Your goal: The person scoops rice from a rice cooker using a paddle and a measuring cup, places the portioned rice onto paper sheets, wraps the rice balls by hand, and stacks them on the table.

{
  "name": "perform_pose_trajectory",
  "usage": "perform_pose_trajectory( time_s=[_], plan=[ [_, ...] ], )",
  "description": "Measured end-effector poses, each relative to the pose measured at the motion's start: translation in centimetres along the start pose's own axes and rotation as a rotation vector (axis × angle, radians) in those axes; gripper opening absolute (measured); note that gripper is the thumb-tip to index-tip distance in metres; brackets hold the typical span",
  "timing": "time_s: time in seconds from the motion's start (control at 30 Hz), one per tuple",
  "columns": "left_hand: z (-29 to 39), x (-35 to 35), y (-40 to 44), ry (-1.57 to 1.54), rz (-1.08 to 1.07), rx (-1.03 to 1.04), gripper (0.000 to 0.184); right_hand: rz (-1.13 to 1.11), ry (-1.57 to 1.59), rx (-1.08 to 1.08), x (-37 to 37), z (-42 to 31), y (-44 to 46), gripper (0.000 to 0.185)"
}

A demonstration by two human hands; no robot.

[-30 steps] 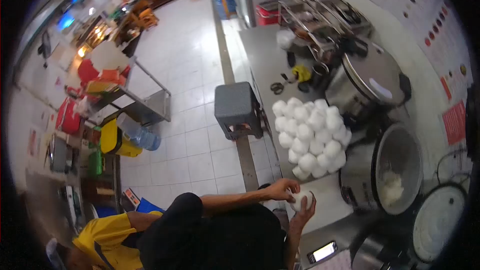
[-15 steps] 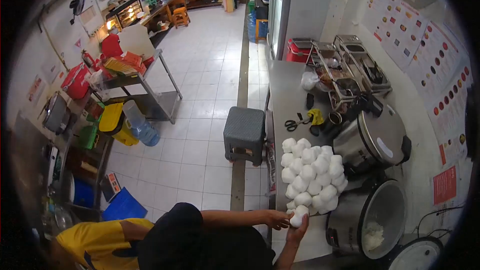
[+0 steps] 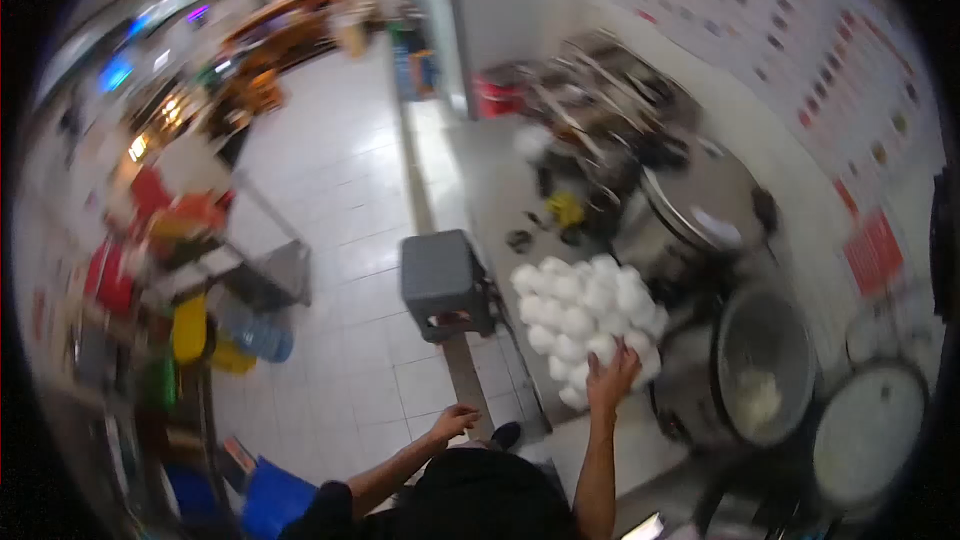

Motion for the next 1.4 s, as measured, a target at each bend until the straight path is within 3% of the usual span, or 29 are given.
perform_pose_trajectory(
  time_s=[0.03,0.1,0.2,0.23,0.3,0.37,0.4,0.43,0.47,0.6,0.73,0.83,0.9,0.97,1.07,1.1,1.13,1.17,1.2,1.23,1.27,1.33,1.4],
  plan=[
    [-1.2,-0.7,0.0,0.010,0.022,-0.038,0.038,-0.019,0.125,0.049,-1.9,-0.8,-0.2,0.058],
    [-2.2,-1.3,-0.5,0.057,-0.004,-0.017,0.034,0.167,0.070,-0.080,-5.5,-0.5,-2.6,0.045],
    [-5.3,-1.7,0.9,0.190,-0.094,0.003,0.038,0.165,0.181,0.285,-8.8,4.7,-12.0,0.017],
    [-5.6,-2.5,0.7,0.226,-0.161,0.058,0.039,0.167,0.218,0.432,-9.1,7.0,-17.2,0.018],
    [-5.6,-3.7,1.6,0.232,-0.281,0.182,0.041,-0.305,-0.108,0.753,-5.8,11.9,-29.7,0.022],
    [-8.1,-6.3,2.2,0.298,-0.126,0.003,0.044,-0.988,-0.092,0.987,-1.5,12.3,-43.5,0.031],
    [-8.3,-6.6,2.3,0.326,-0.109,-0.048,0.044,-1.174,0.032,1.028,0.1,10.6,-49.1,0.031],
    [-8.2,-7.0,2.2,0.359,-0.125,-0.073,0.045,-1.193,0.213,1.078,1.1,7.8,-53.4,0.032],
    [-7.9,-7.2,2.3,0.395,-0.144,-0.081,0.045,-1.136,0.426,1.149,2.0,4.6,-56.9,0.032],
    [-2.3,-5.8,2.0,0.555,-0.246,-0.056,0.046,-0.492,1.226,1.405,4.1,-6.2,-60.8,0.034],
    [6.7,4.0,1.5,0.713,-0.477,0.115,0.047,-0.007,1.589,1.473,4.2,-11.5,-59.2,0.036],
    [9.7,15.6,0.0,0.887,-0.873,0.160,0.048,0.260,1.734,1.465,4.5,-14.4,-57.9,0.038],
    [7.8,22.8,-2.9,1.085,-1.238,0.074,0.041,0.421,1.801,1.431,4.7,-16.2,-56.6,0.039],
    [6.4,29.0,-9.5,1.186,-1.612,0.125,0.033,0.585,1.847,1.384,5.4,-17.6,-55.4,0.040],
    [2.4,31.1,-14.3,1.587,-1.944,0.462,0.032,0.824,1.878,1.266,5.9,-17.9,-53.7,0.041],
    [2.2,31.1,-14.2,1.535,-1.913,0.438,0.029,0.902,1.869,1.222,5.6,-17.2,-53.8,0.042],
    [2.1,30.7,-13.7,1.489,-1.887,0.409,0.027,0.866,1.833,1.351,5.6,-16.7,-54.7,0.036],
    [2.3,30.3,-13.2,1.445,-1.864,0.374,0.025,0.571,1.685,1.243,6.7,-14.8,-57.0,0.030],
    [2.7,29.7,-12.5,1.459,-1.824,0.305,0.025,0.423,1.609,1.563,-0.8,-13.3,-53.7,0.030],
    [3.5,29.2,-11.6,1.473,-1.783,0.240,0.025,0.574,1.544,1.259,-2.0,-11.9,-54.1,0.029],
    [4.2,28.7,-10.9,1.488,-1.734,0.181,0.025,0.629,1.481,1.325,-4.6,-10.4,-53.3,0.025],
    [5.1,28.0,-10.6,1.531,-1.736,0.116,0.025,0.657,1.566,1.232,-7.0,-8.4,-52.1,0.022],
    [5.3,28.2,-10.4,1.577,-1.739,0.120,0.027,0.737,1.673,1.201,-5.1,-7.8,-52.8,0.022]
  ],
)
Point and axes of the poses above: each hand's wrist, its own y-axis towards the middle knuckle, its own x-axis out of the palm, z = x × y, the point moved 6 cm from there along y, towards the middle knuckle, and after that the axes turned 6 degrees about -z, right-handed, at the moved point
